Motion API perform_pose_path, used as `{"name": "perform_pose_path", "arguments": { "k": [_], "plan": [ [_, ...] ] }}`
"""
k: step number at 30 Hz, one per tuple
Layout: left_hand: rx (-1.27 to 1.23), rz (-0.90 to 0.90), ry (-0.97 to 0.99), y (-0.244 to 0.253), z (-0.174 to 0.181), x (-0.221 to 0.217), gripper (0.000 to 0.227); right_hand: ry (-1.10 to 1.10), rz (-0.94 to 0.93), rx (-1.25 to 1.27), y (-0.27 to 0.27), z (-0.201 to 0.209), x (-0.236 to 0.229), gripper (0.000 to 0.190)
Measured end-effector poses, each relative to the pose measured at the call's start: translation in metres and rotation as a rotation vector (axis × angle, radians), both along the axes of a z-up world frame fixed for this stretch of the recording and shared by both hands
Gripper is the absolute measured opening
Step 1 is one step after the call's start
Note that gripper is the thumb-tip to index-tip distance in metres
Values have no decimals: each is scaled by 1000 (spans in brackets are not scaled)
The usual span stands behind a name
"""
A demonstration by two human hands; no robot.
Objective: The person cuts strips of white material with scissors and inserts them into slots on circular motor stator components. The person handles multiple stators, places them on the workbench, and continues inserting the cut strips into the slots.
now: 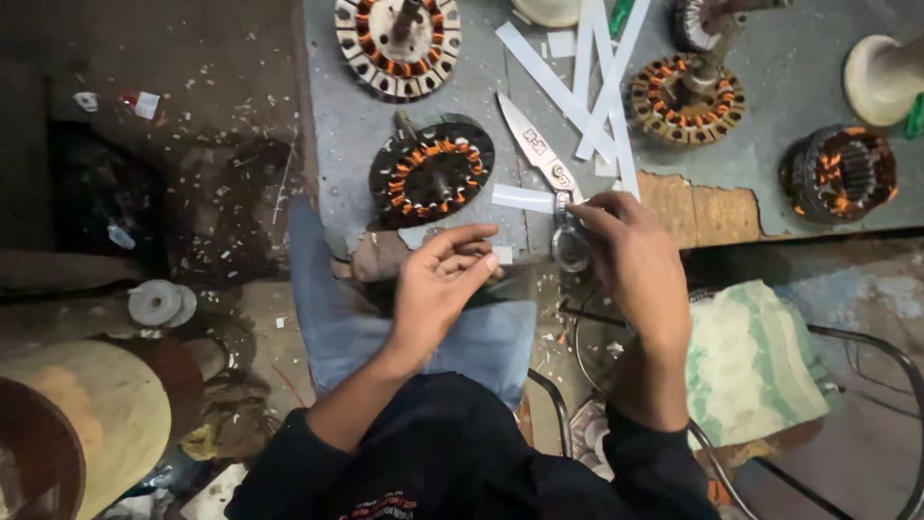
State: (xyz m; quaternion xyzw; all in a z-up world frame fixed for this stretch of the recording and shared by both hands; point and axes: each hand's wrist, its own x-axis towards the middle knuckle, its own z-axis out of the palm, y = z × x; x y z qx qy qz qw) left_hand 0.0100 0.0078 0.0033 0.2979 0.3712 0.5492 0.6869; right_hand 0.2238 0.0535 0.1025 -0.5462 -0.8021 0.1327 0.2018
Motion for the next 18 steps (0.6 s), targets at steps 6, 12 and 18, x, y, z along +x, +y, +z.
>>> {"name": "perform_pose_path", "arguments": {
  "k": [6, 12, 18],
  "plan": [
    [283, 49, 434, -8, 34, -2, 42, 615, 16, -123, -38, -51, -17, 22],
    [377, 305, 1006, 58, 67, -51, 54, 967, -302, -68, -35, -72, -15, 15],
    [230, 185, 609, 68, 48, -65, 42, 687, -268, 260, -24, -57, -54, 26]
  ]
}}
